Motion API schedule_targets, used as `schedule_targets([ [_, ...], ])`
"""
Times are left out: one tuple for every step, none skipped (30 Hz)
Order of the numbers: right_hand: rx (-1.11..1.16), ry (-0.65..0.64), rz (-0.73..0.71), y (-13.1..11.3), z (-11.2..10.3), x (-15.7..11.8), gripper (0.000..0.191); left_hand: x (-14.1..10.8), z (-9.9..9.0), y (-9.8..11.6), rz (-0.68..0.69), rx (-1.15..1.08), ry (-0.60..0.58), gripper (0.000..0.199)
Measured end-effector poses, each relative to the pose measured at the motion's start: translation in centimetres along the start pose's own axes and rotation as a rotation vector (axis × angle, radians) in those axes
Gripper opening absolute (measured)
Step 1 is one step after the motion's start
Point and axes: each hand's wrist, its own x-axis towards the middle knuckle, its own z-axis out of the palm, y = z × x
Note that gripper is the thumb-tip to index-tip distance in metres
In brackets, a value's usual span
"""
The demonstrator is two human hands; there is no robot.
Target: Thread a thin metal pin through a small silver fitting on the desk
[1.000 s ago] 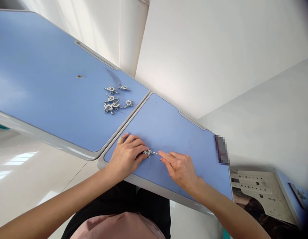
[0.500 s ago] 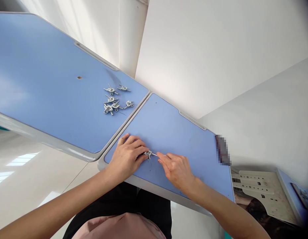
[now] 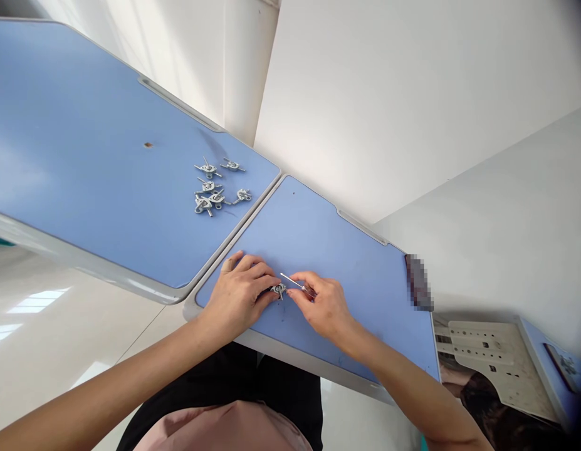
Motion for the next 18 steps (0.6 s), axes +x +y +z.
schedule_targets([
  [0.03,-0.014,0.007,0.0,0.4,0.4,0.019,0.0,0.0,0.0,0.001,0.0,0.001,0.011],
  [0.053,-0.031,0.009,0.1,0.8,0.8,0.016,0.0,0.0,0.0,0.001,-0.002,0.001,0.01],
  [0.074,-0.048,0.013,0.2,1.0,1.0,0.013,0.0,0.0,0.0,0.001,-0.007,0.001,0.01],
  [0.097,-0.062,0.021,0.3,1.2,1.2,0.011,0.0,0.0,0.0,0.001,-0.012,0.003,0.01],
  [0.123,-0.076,0.033,0.4,1.3,1.3,0.011,0.0,0.0,0.0,0.001,-0.017,0.005,0.01],
  [0.156,-0.088,0.049,0.6,1.4,1.3,0.013,0.0,0.0,0.0,0.0,-0.022,0.007,0.01],
  [0.199,-0.101,0.069,0.8,1.3,1.3,0.015,0.0,0.0,0.0,-0.002,-0.027,0.01,0.009],
  [0.249,-0.118,0.092,0.9,1.3,1.3,0.017,0.0,0.0,0.0,-0.004,-0.03,0.012,0.009],
  [0.302,-0.138,0.116,1.1,1.1,1.2,0.018,0.1,0.0,0.0,-0.007,-0.032,0.011,0.009],
  [0.356,-0.159,0.14,1.1,1.0,1.2,0.02,0.1,0.0,0.0,-0.008,-0.034,0.01,0.009],
  [0.405,-0.183,0.161,1.2,0.9,1.2,0.022,0.1,0.0,0.0,-0.009,-0.034,0.006,0.009],
  [0.445,-0.206,0.177,1.2,0.7,1.2,0.023,0.1,0.0,0.0,-0.009,-0.035,0.003,0.009],
  [0.472,-0.227,0.185,1.2,0.6,1.2,0.024,0.1,0.0,0.0,-0.009,-0.035,0.001,0.009],
  [0.491,-0.244,0.19,1.1,0.5,1.2,0.024,0.1,0.0,0.0,-0.008,-0.035,0.0,0.009],
  [0.504,-0.258,0.191,1.1,0.5,1.3,0.024,0.1,0.0,0.0,-0.007,-0.035,0.001,0.009],
  [0.511,-0.267,0.191,1.0,0.4,1.4,0.024,0.1,0.0,0.0,-0.007,-0.035,0.001,0.009],
  [0.515,-0.269,0.192,0.9,0.5,1.4,0.024,0.1,0.0,0.0,-0.006,-0.036,0.003,0.01],
  [0.519,-0.266,0.192,0.8,0.5,1.5,0.024,0.1,0.0,0.0,-0.004,-0.037,0.003,0.01],
])
